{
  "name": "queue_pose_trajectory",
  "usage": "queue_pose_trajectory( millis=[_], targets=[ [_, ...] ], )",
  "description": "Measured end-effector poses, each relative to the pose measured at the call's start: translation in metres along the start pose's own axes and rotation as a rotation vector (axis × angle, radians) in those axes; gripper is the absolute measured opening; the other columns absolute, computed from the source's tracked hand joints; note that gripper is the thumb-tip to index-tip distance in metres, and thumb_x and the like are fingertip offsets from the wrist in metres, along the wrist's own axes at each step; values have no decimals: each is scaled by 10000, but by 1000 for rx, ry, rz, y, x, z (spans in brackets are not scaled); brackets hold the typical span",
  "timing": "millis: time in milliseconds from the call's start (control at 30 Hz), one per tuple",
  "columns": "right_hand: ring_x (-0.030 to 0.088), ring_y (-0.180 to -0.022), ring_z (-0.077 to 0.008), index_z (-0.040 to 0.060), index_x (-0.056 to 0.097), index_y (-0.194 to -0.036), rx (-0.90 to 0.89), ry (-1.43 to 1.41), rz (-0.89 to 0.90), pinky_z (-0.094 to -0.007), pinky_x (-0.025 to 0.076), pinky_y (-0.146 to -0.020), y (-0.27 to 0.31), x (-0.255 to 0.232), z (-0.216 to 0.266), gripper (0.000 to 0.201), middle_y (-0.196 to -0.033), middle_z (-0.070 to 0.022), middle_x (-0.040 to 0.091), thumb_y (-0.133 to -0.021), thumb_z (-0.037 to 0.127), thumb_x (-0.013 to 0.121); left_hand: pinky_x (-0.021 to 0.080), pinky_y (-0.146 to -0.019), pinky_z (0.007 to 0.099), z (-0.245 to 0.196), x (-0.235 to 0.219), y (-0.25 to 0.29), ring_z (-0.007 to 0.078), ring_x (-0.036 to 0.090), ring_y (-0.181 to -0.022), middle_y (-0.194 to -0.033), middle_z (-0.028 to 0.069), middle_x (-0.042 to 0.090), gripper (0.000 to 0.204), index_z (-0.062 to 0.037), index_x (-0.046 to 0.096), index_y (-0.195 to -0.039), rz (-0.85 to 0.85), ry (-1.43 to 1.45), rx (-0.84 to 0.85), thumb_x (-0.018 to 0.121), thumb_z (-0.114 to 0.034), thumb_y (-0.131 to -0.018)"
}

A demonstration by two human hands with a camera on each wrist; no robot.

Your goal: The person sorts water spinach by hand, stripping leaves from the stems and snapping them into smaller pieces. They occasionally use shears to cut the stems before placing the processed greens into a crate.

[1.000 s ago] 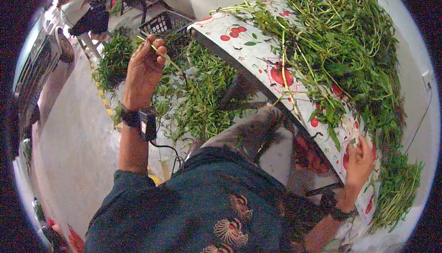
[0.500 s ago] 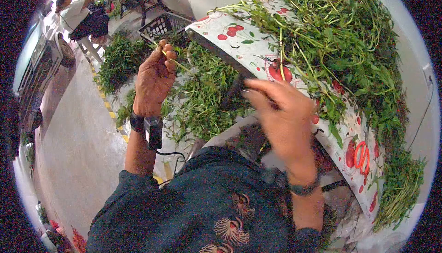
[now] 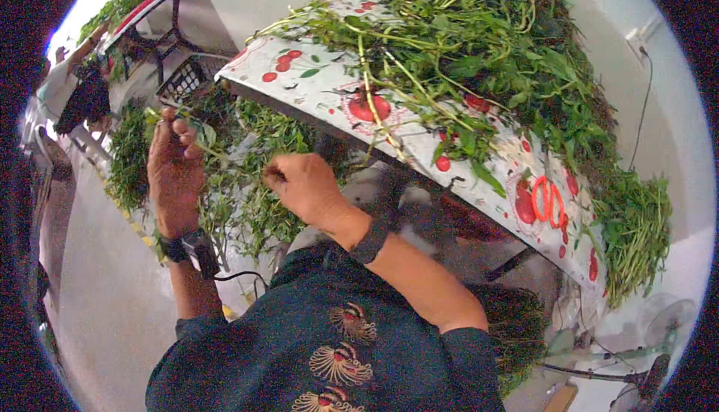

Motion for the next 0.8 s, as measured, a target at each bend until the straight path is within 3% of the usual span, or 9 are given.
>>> queue_pose_trajectory(
  millis=[33,133,167,333,433,500,567,633,800],
  targets=[
    [645,-669,-265,54,673,-902,-140,259,24,-362,512,-608,3,4,-5,140,-748,-104,660,-797,84,585,462,-566,219,-5,0,0,126,557,-722,-854,42,577,238,-52,518,-1140,2,7,15,466,-193,-956],
    [621,-744,-334,105,671,-948,-52,512,151,-426,500,-656,21,11,-29,211,-811,-118,649,-775,98,551,462,-563,222,-16,5,-1,127,555,-725,-864,45,578,238,-48,515,-1146,78,9,47,458,-183,-958],
    [624,-737,-314,111,664,-945,-156,647,73,-426,498,-645,26,11,-17,209,-808,-107,637,-786,82,531,457,-556,223,-16,4,-1,125,552,-707,-843,48,583,225,-43,524,-1124,38,-15,39,460,-179,-957],
    [622,-712,-284,108,661,-808,-133,661,121,-395,496,-609,32,-17,23,95,-756,-80,622,-766,128,577,447,-548,210,8,9,3,112,561,-665,-769,47,598,210,-49,539,-1095,5,-207,3,475,-188,-951],
    [617,-698,-251,110,647,-709,-95,676,119,-359,490,-575,29,-45,50,86,-736,-53,612,-745,184,624,413,-470,187,24,9,6,95,523,-583,-728,19,574,213,-49,546,-1085,-173,-318,-47,506,-197,-938],
    [603,-726,-234,115,643,-734,-253,702,62,-351,486,-585,39,-73,62,97,-779,-34,606,-732,212,651,400,-457,182,25,13,8,89,519,-571,-716,15,570,208,-51,547,-1080,-188,-339,-48,511,-197,-936],
    [602,-817,-234,143,661,-900,-436,723,-142,-329,501,-660,48,-125,62,186,-894,-49,613,-716,168,676,371,-441,166,23,12,10,72,513,-559,-708,5,566,196,-56,549,-1063,-168,-372,-54,517,-199,-933],
    [563,-965,-297,173,652,-1026,-154,865,-316,-379,489,-766,50,-171,45,288,-964,-70,610,-741,138,648,374,-454,177,21,5,10,84,541,-578,-725,16,592,192,-69,564,-1052,-144,-362,-48,517,-212,-933],
    [551,-941,-338,123,661,-922,1,913,-223,-421,478,-771,48,-189,-11,213,-1001,-103,594,-714,77,653,341,-432,173,29,0,9,70,522,-591,-728,3,585,192,-81,563,-1027,-162,-385,-80,518,-243,-933]
  ],
)
Point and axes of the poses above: each hand's wrist, its own y-axis away from the middle knuckle, its own x-axis out of the palm, z = x × y, the point moved 5 cm from there along -y, towards the middle knuckle
